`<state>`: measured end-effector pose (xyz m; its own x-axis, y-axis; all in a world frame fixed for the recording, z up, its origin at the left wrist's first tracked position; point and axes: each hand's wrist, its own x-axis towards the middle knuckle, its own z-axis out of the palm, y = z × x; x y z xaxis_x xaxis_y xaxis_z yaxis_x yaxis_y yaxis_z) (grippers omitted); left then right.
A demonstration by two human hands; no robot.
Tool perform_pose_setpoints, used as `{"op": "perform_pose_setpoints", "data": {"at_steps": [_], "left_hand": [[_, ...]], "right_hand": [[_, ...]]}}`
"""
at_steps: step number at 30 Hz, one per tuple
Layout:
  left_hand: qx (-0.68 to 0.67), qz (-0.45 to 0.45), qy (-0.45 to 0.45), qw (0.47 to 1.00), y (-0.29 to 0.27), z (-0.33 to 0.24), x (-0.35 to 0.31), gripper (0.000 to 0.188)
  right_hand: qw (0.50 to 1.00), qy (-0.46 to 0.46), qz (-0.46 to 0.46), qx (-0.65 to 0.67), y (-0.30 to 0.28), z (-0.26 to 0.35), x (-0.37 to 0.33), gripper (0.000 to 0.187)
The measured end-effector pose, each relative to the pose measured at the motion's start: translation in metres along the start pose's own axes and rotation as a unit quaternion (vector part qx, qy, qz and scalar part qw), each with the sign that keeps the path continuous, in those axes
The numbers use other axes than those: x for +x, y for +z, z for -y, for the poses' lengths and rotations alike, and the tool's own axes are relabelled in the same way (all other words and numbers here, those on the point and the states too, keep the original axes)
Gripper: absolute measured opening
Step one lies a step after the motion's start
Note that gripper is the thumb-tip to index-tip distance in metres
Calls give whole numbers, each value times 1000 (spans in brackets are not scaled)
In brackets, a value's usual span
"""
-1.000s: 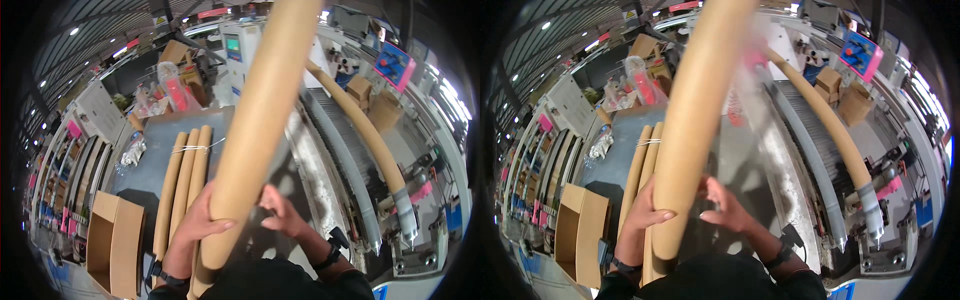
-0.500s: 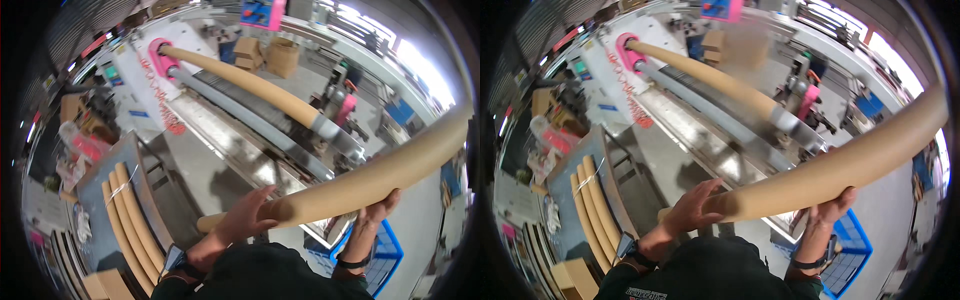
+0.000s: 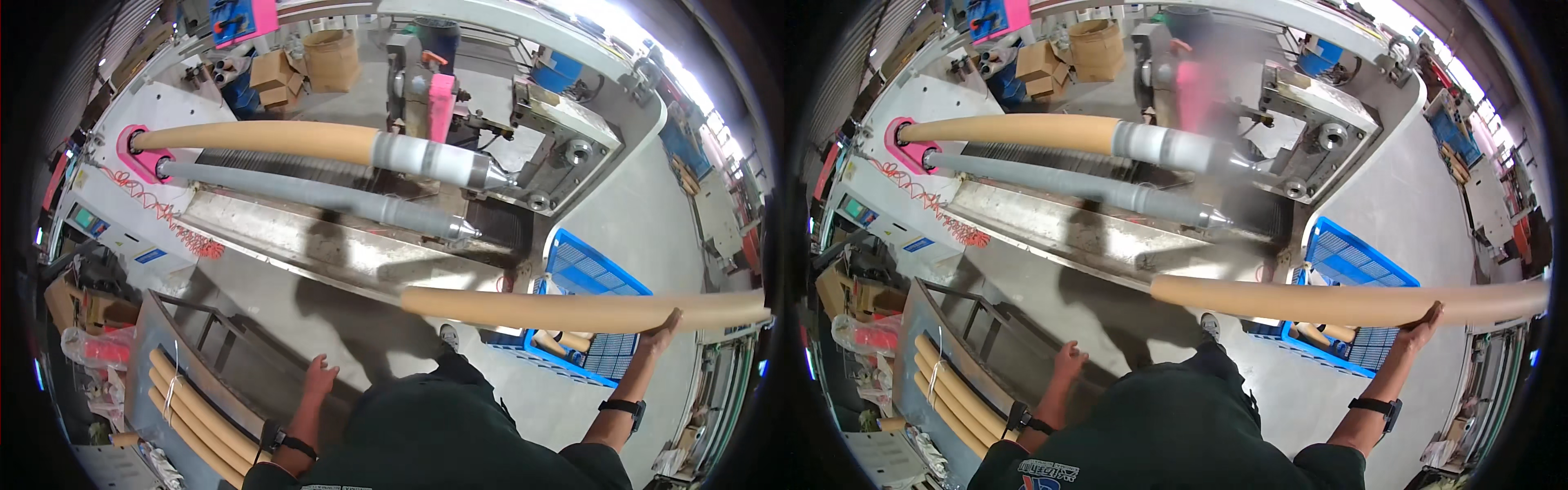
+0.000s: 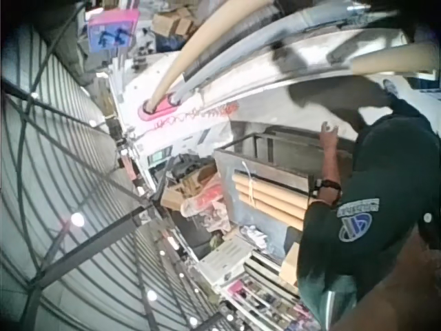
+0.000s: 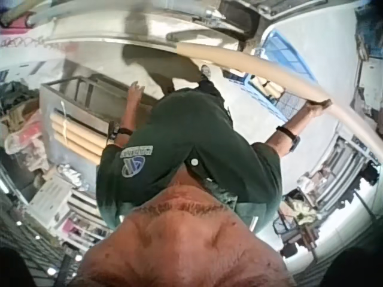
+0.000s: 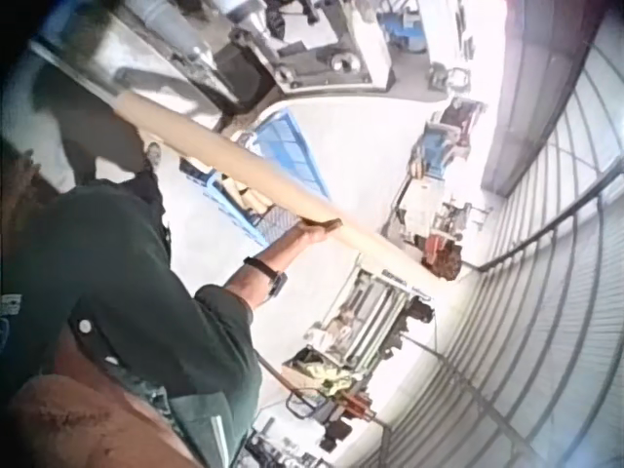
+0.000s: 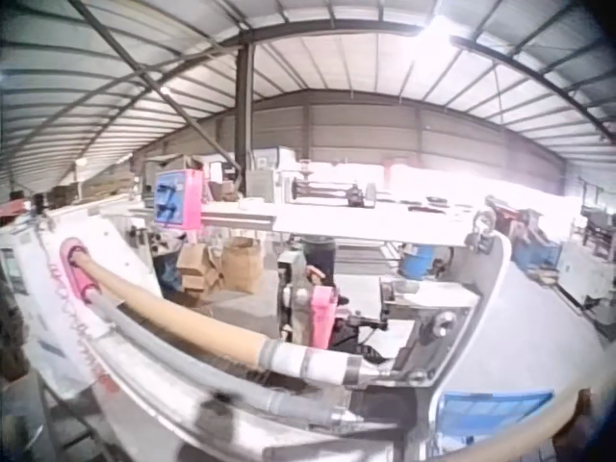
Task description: The worker is loading large cardboard tubes onto a tube-rolling or processing machine in an industrial setting.
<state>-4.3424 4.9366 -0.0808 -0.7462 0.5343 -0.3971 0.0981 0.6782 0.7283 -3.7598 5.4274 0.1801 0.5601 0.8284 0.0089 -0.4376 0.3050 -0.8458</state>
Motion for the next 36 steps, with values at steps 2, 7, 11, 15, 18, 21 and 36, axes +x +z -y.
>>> {"op": "perform_pose_setpoints", "data": {"at_steps": [2, 7, 11, 15, 18, 21, 36], "left_hand": [[-15, 29, -29, 999, 20, 37, 2, 56], [-84, 47, -165, 982, 66, 6, -12, 55], [-105, 83, -196, 971, 99, -54, -8, 54], [-109, 89, -188, 972, 127, -112, 5, 54], [-106, 96, -129, 981, 138, -145, 13, 55], [-109, 97, -139, 980, 138, -157, 21, 56], [-136, 70, -198, 968, 122, -165, 0, 51]], "right_hand": [[998, -7, -57, -1, -25, 2, 43, 48], [994, -36, -97, -35, -72, 28, 131, 53], [991, -26, -111, -64, -102, 39, 203, 49], [989, -8, -132, -65, -105, 26, 241, 46], [985, 27, -151, -75, -91, 5, 247, 47], [989, 62, -120, -59, -103, -41, 268, 53], [902, 379, -135, -158, -83, -272, 223, 62]]}}
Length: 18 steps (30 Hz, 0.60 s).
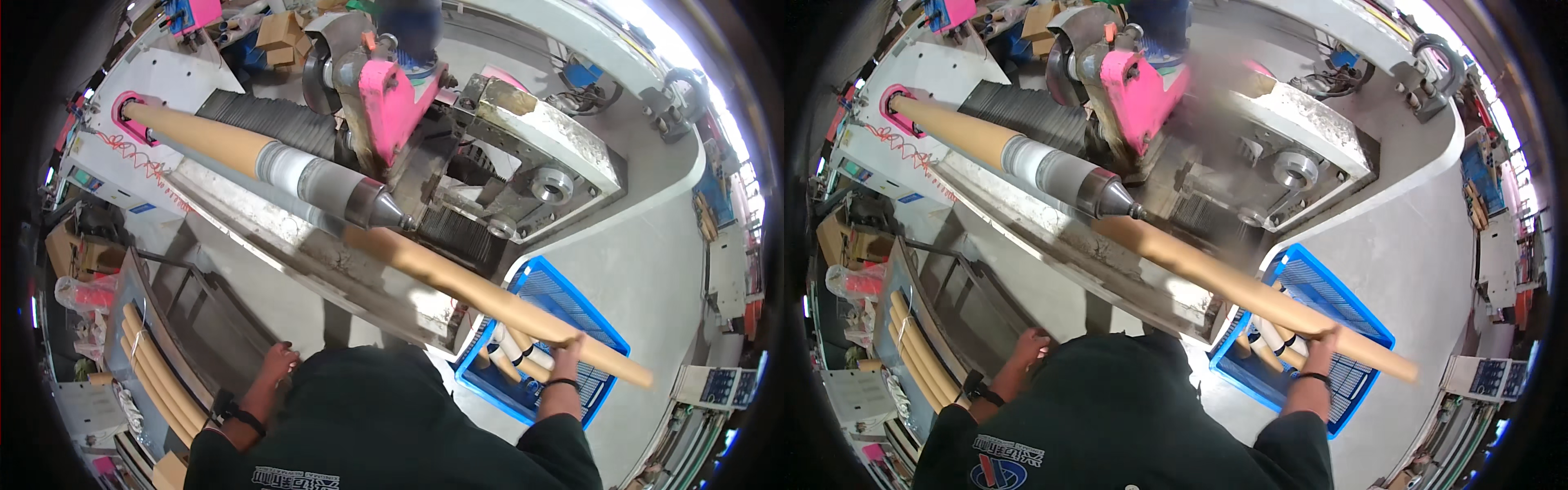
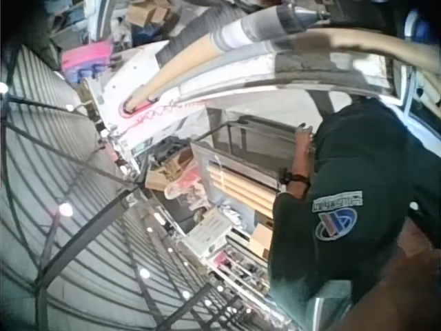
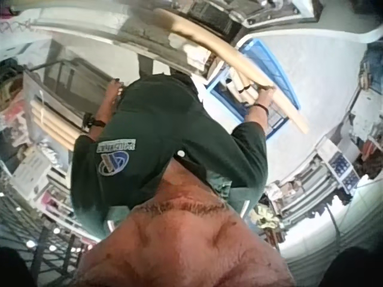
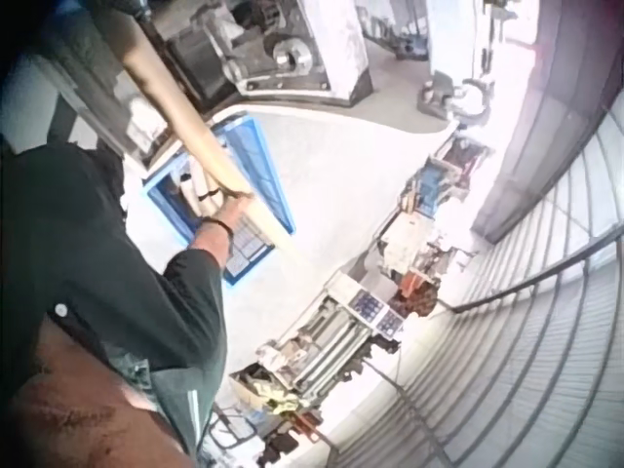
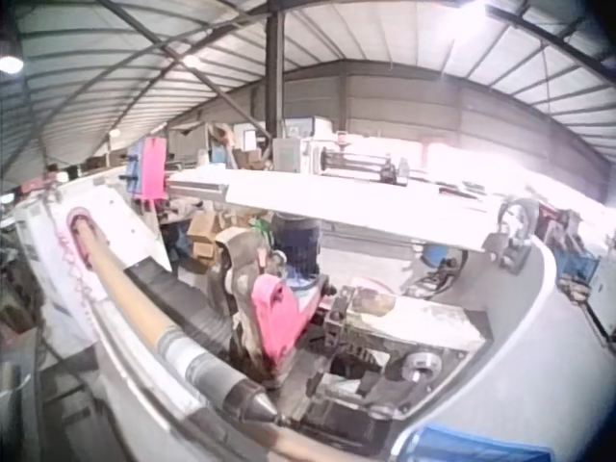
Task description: The worker is loading large cardboard tubes onto a tube-rolling or processing machine in an industrial setting.
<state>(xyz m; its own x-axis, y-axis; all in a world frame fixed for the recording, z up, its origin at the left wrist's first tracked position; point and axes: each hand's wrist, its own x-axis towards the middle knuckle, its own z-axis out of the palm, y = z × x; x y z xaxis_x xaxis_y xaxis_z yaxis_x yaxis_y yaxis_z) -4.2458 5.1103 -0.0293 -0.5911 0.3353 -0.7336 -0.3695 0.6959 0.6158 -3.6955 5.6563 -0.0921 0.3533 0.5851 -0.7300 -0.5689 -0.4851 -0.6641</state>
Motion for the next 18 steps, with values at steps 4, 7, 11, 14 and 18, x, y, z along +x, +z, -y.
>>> {"op": "perform_pose_setpoints", "data": {"at_steps": [4, 7, 11, 14, 18], "left_hand": [[-18, -26, -14, 999, -9, -11, -21, 47], [-64, -20, -26, 997, -16, 2, -11, 50], [-36, -18, -38, 998, -20, -5, -18, 53], [-79, -6, -54, 995, -38, 13, -7, 54], [-96, 6, -39, 995, -67, 12, 7, 53]], "right_hand": [[995, 6, 74, 65, 48, -17, -24, 63], [987, 63, 127, 75, 36, -35, -33, 55], [982, -31, 125, 136, 62, -87, -63, 45], [971, 22, 213, 106, 88, -134, -100, 45], [917, 67, 381, 93, 147, -270, -172, 38]]}}
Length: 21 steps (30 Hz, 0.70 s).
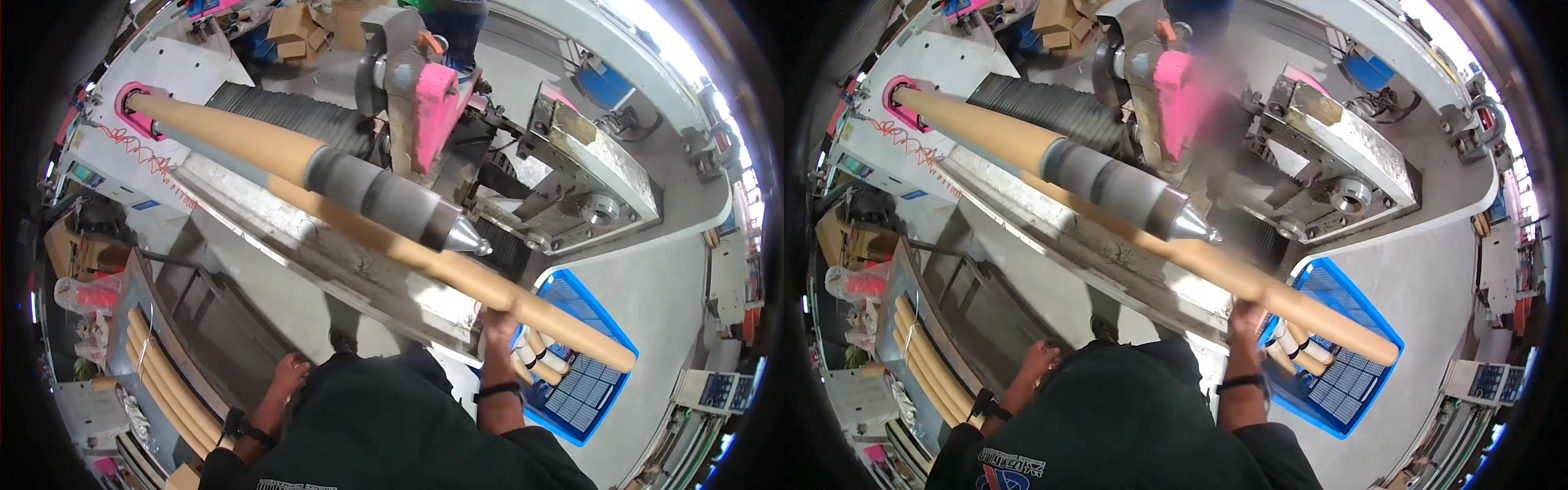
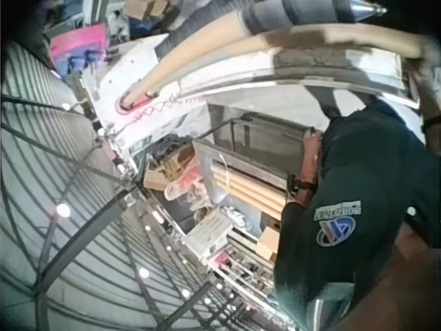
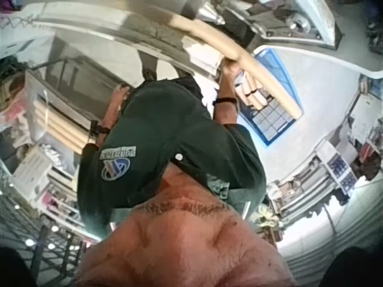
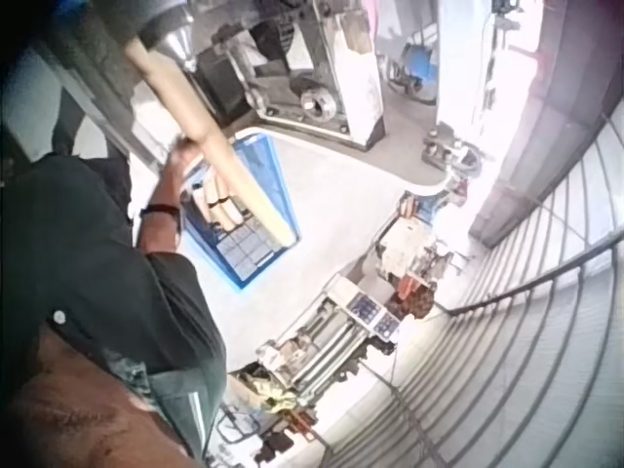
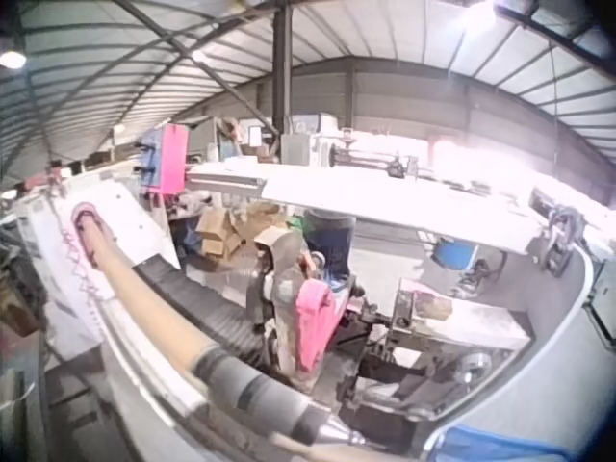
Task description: The worker is loading large cardboard tubes onto a tube-rolling or processing machine in an industrial setting.
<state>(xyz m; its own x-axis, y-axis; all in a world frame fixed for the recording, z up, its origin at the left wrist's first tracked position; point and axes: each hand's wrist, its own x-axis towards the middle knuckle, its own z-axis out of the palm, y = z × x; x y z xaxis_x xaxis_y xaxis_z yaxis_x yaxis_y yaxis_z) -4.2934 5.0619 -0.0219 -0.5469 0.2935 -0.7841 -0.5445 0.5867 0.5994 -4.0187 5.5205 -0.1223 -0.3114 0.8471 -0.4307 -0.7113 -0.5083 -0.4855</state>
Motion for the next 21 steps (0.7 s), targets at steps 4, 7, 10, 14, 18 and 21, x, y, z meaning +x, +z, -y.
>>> {"op": "perform_pose_setpoints", "data": {"at_steps": [4, 7, 10, 14, 18, 21], "left_hand": [[22, -3, 26, 999, -61, 12, 19, 51], [-25, -35, 47, 998, -114, 7, 18, 49], [-67, -91, 73, 991, -185, 44, 14, 47], [-88, -131, 58, 986, -260, 98, 30, 47], [-106, -157, 71, 979, -301, 102, 53, 49], [-121, -146, 46, 981, -324, 95, 80, 50]], "right_hand": [[916, 218, 307, -136, 161, -201, -42, 14], [790, 171, 416, -415, 293, -243, -99, 41], [512, -208, 479, -682, 337, -245, -99, 56], [334, -254, 316, -851, 324, -213, -55, 63], [293, -211, 117, -925, 271, -199, -16, 55], [238, -110, 81, -962, 316, -224, -36, 60]]}}
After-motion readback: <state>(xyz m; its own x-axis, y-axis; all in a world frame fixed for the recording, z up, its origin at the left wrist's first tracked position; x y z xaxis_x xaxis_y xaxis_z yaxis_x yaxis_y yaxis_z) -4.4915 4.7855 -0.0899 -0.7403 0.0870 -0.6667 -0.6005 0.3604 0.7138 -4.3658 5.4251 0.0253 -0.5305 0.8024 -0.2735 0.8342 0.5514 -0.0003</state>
